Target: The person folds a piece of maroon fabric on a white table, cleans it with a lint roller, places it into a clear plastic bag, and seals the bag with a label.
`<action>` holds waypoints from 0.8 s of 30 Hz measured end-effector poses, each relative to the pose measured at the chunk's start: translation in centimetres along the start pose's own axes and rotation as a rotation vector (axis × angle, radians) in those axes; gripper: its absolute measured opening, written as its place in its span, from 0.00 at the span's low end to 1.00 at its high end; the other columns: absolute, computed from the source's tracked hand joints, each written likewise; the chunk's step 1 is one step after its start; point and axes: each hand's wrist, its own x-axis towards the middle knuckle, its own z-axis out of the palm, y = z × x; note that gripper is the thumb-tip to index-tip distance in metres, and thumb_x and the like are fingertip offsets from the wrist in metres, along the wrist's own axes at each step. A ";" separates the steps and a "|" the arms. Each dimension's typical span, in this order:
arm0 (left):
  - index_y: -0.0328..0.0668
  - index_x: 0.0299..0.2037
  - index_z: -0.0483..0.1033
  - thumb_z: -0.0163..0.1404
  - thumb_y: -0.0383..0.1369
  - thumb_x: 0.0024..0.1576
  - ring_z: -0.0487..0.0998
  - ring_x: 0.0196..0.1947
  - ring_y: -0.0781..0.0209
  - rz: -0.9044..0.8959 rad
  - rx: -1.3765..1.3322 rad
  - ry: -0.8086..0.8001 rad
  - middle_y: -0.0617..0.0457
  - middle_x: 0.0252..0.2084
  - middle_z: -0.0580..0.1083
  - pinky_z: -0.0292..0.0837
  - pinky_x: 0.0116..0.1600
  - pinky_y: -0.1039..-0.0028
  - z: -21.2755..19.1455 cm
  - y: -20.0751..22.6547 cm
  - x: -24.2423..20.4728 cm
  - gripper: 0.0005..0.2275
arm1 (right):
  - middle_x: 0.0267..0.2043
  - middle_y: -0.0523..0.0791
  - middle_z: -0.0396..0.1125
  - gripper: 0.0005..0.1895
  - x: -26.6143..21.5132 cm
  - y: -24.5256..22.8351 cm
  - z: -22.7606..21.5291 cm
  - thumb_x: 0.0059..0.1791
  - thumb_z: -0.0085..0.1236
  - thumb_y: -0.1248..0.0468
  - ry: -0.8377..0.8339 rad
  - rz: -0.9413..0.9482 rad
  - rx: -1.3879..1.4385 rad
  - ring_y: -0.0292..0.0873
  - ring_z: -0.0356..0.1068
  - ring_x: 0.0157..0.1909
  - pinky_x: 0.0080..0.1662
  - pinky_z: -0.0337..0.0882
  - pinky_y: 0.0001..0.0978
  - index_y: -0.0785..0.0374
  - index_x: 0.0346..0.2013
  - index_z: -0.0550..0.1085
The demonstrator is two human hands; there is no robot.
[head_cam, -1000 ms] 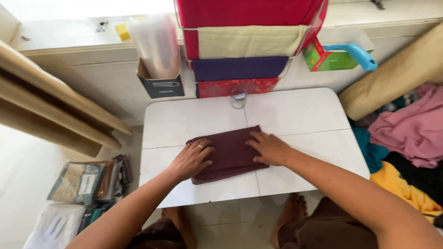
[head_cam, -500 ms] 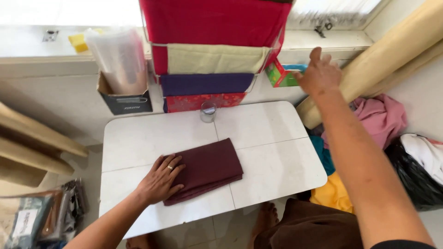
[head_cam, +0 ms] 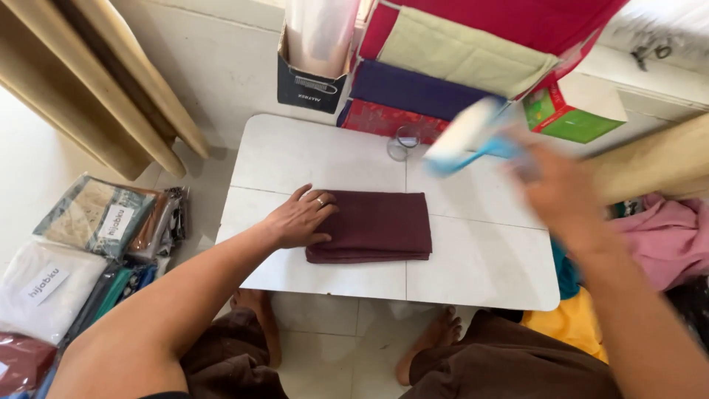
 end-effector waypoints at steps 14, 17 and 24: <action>0.54 0.68 0.59 0.56 0.56 0.53 0.52 0.76 0.55 -0.193 -0.126 -0.232 0.55 0.72 0.55 0.49 0.77 0.49 -1.3 0.8 -0.8 0.35 | 0.50 0.41 0.75 0.20 -0.7 3.2 11.1 0.54 0.47 0.48 -0.848 -0.177 -0.119 0.50 0.73 0.57 0.58 0.73 0.48 0.24 0.61 0.70; 0.52 0.68 0.59 0.57 0.55 0.52 0.53 0.75 0.53 -0.178 -0.140 -0.230 0.53 0.71 0.56 0.48 0.77 0.49 -1.7 0.8 -0.6 0.36 | 0.40 0.35 0.74 0.18 -1.0 3.6 10.6 0.55 0.44 0.47 -0.815 -0.194 -0.308 0.41 0.76 0.47 0.53 0.76 0.39 0.22 0.59 0.71; 0.51 0.67 0.59 0.56 0.56 0.51 0.53 0.76 0.53 -0.144 -0.101 -0.225 0.52 0.71 0.57 0.49 0.78 0.49 -1.7 0.5 -0.5 0.37 | 0.41 0.37 0.72 0.20 -1.0 -1.3 11.4 0.55 0.41 0.44 -0.707 -0.370 -0.170 0.46 0.74 0.45 0.50 0.77 0.45 0.23 0.62 0.68</action>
